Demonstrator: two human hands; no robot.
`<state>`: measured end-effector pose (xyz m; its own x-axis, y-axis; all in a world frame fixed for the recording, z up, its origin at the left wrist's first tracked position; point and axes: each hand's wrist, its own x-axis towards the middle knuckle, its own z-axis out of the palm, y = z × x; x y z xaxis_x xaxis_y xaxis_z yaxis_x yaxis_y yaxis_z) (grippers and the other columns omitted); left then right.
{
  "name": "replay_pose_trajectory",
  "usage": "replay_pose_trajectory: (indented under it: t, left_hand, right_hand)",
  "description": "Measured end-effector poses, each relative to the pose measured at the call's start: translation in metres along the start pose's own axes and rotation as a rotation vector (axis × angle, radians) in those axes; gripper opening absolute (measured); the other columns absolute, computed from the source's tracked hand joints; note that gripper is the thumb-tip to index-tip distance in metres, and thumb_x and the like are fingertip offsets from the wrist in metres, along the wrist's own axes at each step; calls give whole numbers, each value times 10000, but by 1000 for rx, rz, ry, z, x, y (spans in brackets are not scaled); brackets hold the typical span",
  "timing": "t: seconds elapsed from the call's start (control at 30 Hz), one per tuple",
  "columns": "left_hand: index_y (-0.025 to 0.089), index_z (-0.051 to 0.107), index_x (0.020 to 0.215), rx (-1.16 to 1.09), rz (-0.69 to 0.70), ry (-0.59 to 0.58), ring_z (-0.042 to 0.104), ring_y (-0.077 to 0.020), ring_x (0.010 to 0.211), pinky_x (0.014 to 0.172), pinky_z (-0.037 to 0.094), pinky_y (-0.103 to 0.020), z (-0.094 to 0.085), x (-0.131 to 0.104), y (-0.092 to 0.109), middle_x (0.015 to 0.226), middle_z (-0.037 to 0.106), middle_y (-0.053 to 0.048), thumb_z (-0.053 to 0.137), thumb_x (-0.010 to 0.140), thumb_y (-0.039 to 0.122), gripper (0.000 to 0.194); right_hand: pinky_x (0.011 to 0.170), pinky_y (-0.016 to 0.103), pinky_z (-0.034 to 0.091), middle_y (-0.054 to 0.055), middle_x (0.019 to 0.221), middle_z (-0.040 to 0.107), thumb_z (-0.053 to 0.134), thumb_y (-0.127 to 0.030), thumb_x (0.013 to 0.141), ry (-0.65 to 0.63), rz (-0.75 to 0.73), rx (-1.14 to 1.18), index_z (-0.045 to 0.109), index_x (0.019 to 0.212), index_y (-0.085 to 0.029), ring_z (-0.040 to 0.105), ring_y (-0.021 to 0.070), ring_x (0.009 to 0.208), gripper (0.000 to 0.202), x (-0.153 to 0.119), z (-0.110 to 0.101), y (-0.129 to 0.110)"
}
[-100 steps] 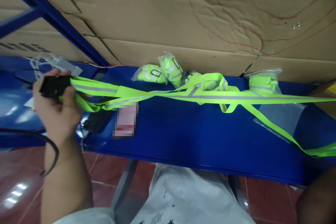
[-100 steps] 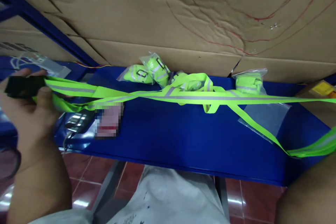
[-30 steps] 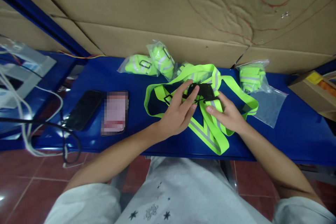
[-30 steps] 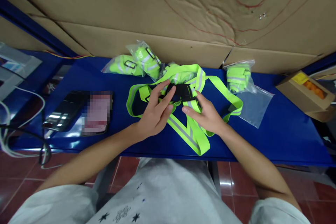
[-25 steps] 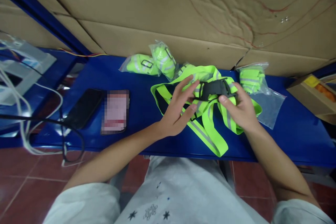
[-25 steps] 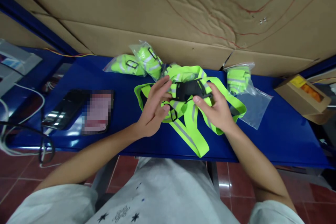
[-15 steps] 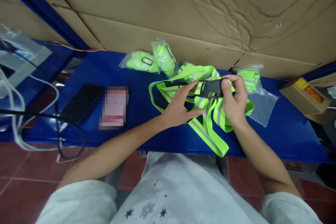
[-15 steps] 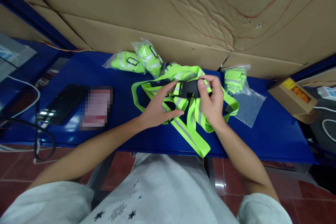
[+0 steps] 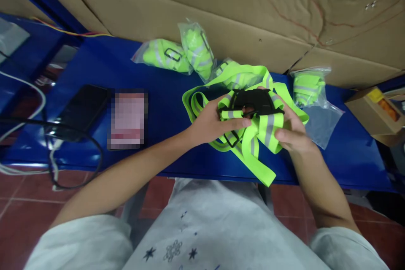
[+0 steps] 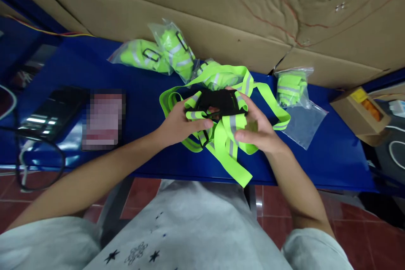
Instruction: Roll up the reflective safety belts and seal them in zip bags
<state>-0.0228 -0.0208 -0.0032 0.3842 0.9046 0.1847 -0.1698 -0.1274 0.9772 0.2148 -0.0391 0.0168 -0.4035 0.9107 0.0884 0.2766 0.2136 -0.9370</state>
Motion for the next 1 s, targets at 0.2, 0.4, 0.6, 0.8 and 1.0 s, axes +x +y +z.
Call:
replay_pose_trajectory:
  t: [0.2, 0.4, 0.6, 0.8, 1.0]
  left_hand:
    - [157, 735, 1072, -159, -198, -87, 721, -219, 958, 896, 573, -345, 3, -3, 2, 1005, 757, -61, 914, 704, 550, 568]
    - [157, 732, 941, -368, -229, -216, 746, -237, 941, 917, 597, -398, 4, -6, 11, 931, 754, -82, 781, 877, 489, 342]
    - [185, 608, 774, -422, -360, -204, 523, -100, 522, 622, 521, -297, 4, -5, 15, 588, 486, 55, 796, 840, 562, 426]
    - [145, 732, 879, 22, -187, -124, 645, -157, 675, 683, 523, -293, 2, -4, 13, 681, 677, -26, 619, 939, 665, 535]
    - [124, 750, 975, -13, -190, -91, 732, -181, 825, 836, 578, -308, 6, -2, -2, 865, 771, -84, 455, 983, 732, 676]
  right_hand:
    - [1010, 519, 599, 63, 1186, 759, 733, -665, 855, 116, 104, 148, 723, 1154, -264, 703, 317, 1204, 500, 6, 12, 12]
    - [973, 523, 616, 68, 1124, 764, 779, -618, 842, 97, 146, 170, 699, 1191, -259, 733, 300, 1109, 507, 6, 3, 2]
    - [1001, 490, 605, 30, 984, 781, 869, -461, 790, 89, 241, 264, 733, 1064, -251, 757, 253, 970, 371, 10, 1, -6]
    - [595, 361, 585, 18, 797, 689, 798, -559, 827, 106, 316, 427, 695, 1002, -229, 641, 178, 636, 387, 13, 14, -11]
    - [657, 313, 563, -10, 703, 604, 752, -598, 881, 90, 237, 254, 706, 972, -203, 591, 139, 643, 407, 10, 25, 0]
